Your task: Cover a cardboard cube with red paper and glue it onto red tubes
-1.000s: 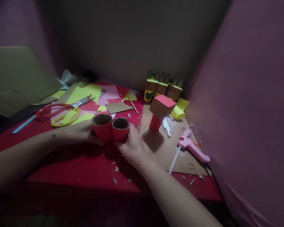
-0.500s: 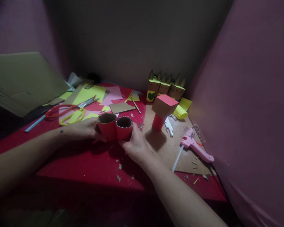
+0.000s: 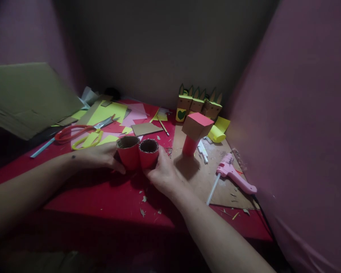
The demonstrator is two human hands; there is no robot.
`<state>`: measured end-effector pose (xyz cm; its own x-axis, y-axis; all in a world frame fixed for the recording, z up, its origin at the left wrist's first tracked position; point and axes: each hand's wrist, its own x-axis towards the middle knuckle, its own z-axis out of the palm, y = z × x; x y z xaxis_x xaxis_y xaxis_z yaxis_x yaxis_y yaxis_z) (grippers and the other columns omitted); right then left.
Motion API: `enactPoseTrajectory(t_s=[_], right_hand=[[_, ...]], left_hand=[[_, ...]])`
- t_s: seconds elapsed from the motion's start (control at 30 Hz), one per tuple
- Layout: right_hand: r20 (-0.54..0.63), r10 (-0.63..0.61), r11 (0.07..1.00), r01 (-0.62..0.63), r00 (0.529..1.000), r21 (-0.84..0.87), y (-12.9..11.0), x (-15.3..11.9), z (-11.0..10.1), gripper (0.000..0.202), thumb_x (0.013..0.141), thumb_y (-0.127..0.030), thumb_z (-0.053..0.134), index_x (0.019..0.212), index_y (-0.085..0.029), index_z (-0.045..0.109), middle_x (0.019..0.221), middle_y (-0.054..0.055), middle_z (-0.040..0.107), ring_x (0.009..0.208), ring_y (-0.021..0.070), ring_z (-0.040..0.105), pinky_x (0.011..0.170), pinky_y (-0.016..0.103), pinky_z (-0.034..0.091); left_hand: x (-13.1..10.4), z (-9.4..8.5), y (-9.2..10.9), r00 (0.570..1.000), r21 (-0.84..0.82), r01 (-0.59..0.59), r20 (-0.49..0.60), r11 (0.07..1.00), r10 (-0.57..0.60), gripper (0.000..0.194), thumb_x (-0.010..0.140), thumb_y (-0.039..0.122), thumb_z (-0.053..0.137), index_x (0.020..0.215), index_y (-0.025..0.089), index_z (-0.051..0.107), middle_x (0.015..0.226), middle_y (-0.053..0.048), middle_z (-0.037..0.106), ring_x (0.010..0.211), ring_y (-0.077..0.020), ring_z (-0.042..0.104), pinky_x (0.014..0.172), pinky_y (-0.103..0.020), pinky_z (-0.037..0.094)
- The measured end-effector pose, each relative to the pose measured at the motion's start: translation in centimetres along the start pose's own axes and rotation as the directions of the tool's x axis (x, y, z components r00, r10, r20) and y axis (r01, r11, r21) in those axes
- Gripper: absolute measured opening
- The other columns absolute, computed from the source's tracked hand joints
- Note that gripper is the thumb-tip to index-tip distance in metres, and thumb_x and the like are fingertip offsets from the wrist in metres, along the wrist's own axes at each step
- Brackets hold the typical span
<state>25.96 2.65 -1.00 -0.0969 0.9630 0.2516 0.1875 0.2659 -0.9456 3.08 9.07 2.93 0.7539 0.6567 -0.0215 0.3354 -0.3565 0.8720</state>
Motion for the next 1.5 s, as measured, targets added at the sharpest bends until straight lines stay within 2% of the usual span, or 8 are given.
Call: enactPoseTrajectory(t_s=[0.07, 0.17, 0.3, 0.4, 0.53, 0.8, 1.03, 1.5], right_hand=[[-0.008, 0.018, 1.000, -0.018, 1.000, 0.020, -0.5, -0.1, -0.2, 0.051, 0.063, -0.024, 0.081, 0.110, -0.024, 0.060, 0.111, 0.008, 0.075, 0.107, 0.0316, 0.070, 0.099, 0.049, 0.056], [-0.014, 0.090, 0.973, -0.085, 0.996, 0.217, -1.4, -0.4, -0.5, 0.054, 0.065, -0.028, 0.086, 0.114, -0.023, 0.063, 0.112, 0.008, 0.077, 0.105, 0.0297, 0.072, 0.098, 0.047, 0.058], [0.037, 0.194, 0.794, -0.179, 0.980, 0.581, -1.9, -0.4, -1.0, 0.037, 0.065, -0.031, 0.084, 0.098, -0.024, 0.069, 0.095, 0.003, 0.075, 0.089, 0.0248, 0.071, 0.095, 0.043, 0.058], [0.101, 0.225, 0.742, -0.238, 0.969, 0.627, -1.8, -0.2, -1.3, 0.023, 0.067, -0.035, 0.076, 0.084, -0.023, 0.067, 0.084, 0.005, 0.072, 0.085, 0.0283, 0.072, 0.093, 0.050, 0.060], [0.205, 0.261, 0.673, -0.330, 0.943, 0.662, -2.0, -0.1, -2.1, 0.028, 0.068, -0.041, 0.070, 0.085, -0.019, 0.069, 0.081, 0.010, 0.072, 0.076, 0.0318, 0.071, 0.087, 0.059, 0.061], [0.312, 0.318, 0.516, -0.440, 0.895, 0.735, -2.3, 0.1, -2.4, 0.041, 0.073, -0.045, 0.073, 0.102, -0.017, 0.069, 0.087, 0.011, 0.075, 0.072, 0.0256, 0.064, 0.071, 0.041, 0.055], [0.318, 0.350, 0.517, -0.465, 0.881, 0.718, -2.2, 0.3, -2.4, 0.038, 0.074, -0.045, 0.070, 0.099, -0.017, 0.068, 0.087, 0.012, 0.075, 0.072, 0.0261, 0.063, 0.070, 0.041, 0.054], [0.230, 0.296, 0.585, -0.367, 0.927, 0.723, -1.5, 0.0, -2.1, 0.026, 0.068, -0.039, 0.079, 0.082, -0.021, 0.067, 0.065, 0.003, 0.066, 0.058, 0.0229, 0.059, 0.063, 0.040, 0.054]], left_hand=[[0.0, 0.0, 0.1, 0.999, -0.013, 0.036, -0.010, 0.999, -0.037, 0.022, 0.067, 0.029, 0.090, 0.080, 0.021, 0.074, 0.076, 0.002, 0.071, 0.071, -0.0198, 0.062, 0.071, -0.030, 0.050], [0.0, -0.1, 0.3, 0.998, -0.022, 0.042, -0.055, 0.999, -0.043, 0.026, 0.065, 0.028, 0.090, 0.085, 0.020, 0.076, 0.084, -0.001, 0.075, 0.077, -0.0221, 0.066, 0.075, -0.032, 0.051], [-0.1, -0.1, 0.5, 0.995, -0.039, 0.062, -0.071, 0.997, -0.064, 0.030, 0.066, 0.034, 0.091, 0.086, 0.019, 0.074, 0.087, -0.005, 0.078, 0.085, -0.0272, 0.071, 0.078, -0.036, 0.054], [-0.2, -0.2, 0.5, 0.997, -0.072, 0.045, -0.067, 0.996, -0.050, 0.032, 0.068, 0.036, 0.090, 0.089, 0.020, 0.073, 0.088, -0.006, 0.079, 0.086, -0.0281, 0.072, 0.077, -0.036, 0.054], [-0.2, -0.4, 0.5, 0.997, -0.068, 0.018, -0.078, 0.997, -0.024, 0.037, 0.070, 0.037, 0.091, 0.096, 0.019, 0.074, 0.094, -0.008, 0.080, 0.091, -0.0298, 0.073, 0.080, -0.037, 0.055], [-0.3, -0.5, 0.6, 0.990, -0.122, 0.028, -0.133, 0.992, -0.045, 0.046, 0.068, 0.041, 0.093, 0.105, 0.021, 0.075, 0.106, -0.010, 0.080, 0.106, -0.0354, 0.072, 0.092, -0.042, 0.054], [-0.3, -0.2, 0.7, 0.975, -0.172, 0.078, -0.190, 0.982, -0.111, 0.046, 0.065, 0.042, 0.094, 0.101, 0.020, 0.077, 0.100, -0.011, 0.080, 0.099, -0.0363, 0.072, 0.090, -0.045, 0.056], [-0.3, -0.1, 1.1, 0.970, 0.013, 0.047, -0.241, 0.999, -0.042, 0.036, 0.063, 0.037, 0.093, 0.081, 0.020, 0.067, 0.081, -0.002, 0.071, 0.079, -0.0243, 0.065, 0.074, -0.035, 0.049]])
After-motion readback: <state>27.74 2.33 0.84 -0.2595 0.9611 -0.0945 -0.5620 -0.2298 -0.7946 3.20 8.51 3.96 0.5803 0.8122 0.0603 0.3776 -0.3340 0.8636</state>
